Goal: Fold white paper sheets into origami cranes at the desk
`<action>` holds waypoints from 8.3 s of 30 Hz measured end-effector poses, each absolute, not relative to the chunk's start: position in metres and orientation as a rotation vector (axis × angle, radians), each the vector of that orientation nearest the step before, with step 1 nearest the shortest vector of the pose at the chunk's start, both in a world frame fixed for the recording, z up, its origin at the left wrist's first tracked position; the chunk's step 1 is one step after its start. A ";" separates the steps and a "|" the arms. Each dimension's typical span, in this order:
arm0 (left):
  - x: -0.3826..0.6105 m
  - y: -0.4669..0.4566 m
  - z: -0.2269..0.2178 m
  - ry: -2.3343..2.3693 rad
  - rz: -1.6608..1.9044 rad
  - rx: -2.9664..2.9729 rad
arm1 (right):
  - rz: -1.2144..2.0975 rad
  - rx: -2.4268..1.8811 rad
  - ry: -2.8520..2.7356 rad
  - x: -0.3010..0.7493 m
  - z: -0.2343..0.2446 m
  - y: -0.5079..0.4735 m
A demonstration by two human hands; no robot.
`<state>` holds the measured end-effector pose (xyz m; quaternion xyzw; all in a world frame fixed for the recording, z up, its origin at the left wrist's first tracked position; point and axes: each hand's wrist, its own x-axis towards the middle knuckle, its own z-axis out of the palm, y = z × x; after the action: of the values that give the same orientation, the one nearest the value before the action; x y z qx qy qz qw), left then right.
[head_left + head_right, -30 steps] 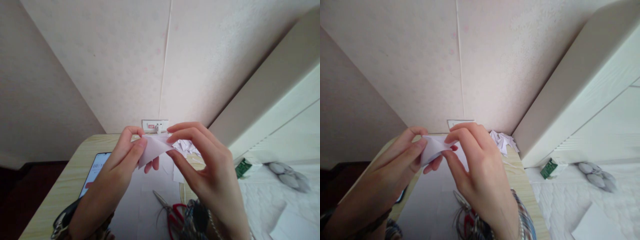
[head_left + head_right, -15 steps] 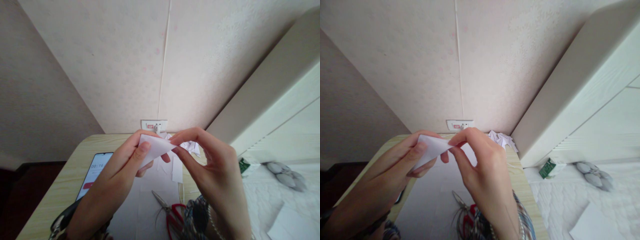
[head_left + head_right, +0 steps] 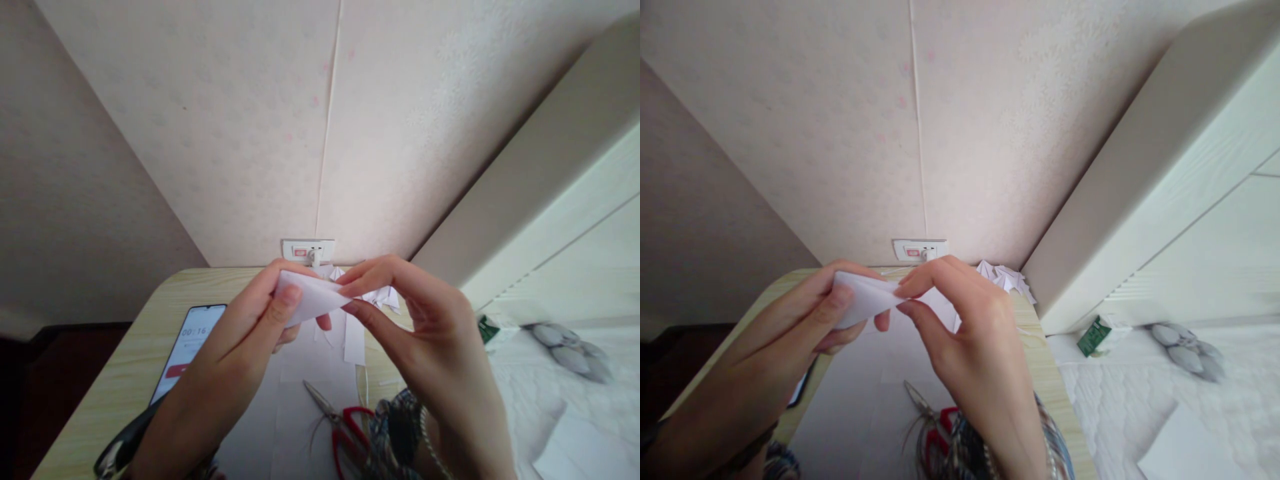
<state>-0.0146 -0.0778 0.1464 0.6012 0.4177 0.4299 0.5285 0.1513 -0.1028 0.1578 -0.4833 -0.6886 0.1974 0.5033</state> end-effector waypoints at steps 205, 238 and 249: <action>-0.036 -0.079 0.156 1.186 1.302 2.147 | 0.539 -1.251 -1.691 0.137 0.160 -0.108; -0.033 -0.081 0.156 1.228 1.202 2.215 | 0.544 -1.290 -1.706 0.133 0.164 -0.110; -0.044 -0.078 0.159 1.393 1.174 2.115 | 0.531 -1.331 -1.634 0.142 0.162 -0.113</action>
<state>-0.0440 -0.0779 0.1592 0.7461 0.4913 0.4142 0.1744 0.1424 -0.1133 0.1622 -0.5419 -0.6655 0.2163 0.4655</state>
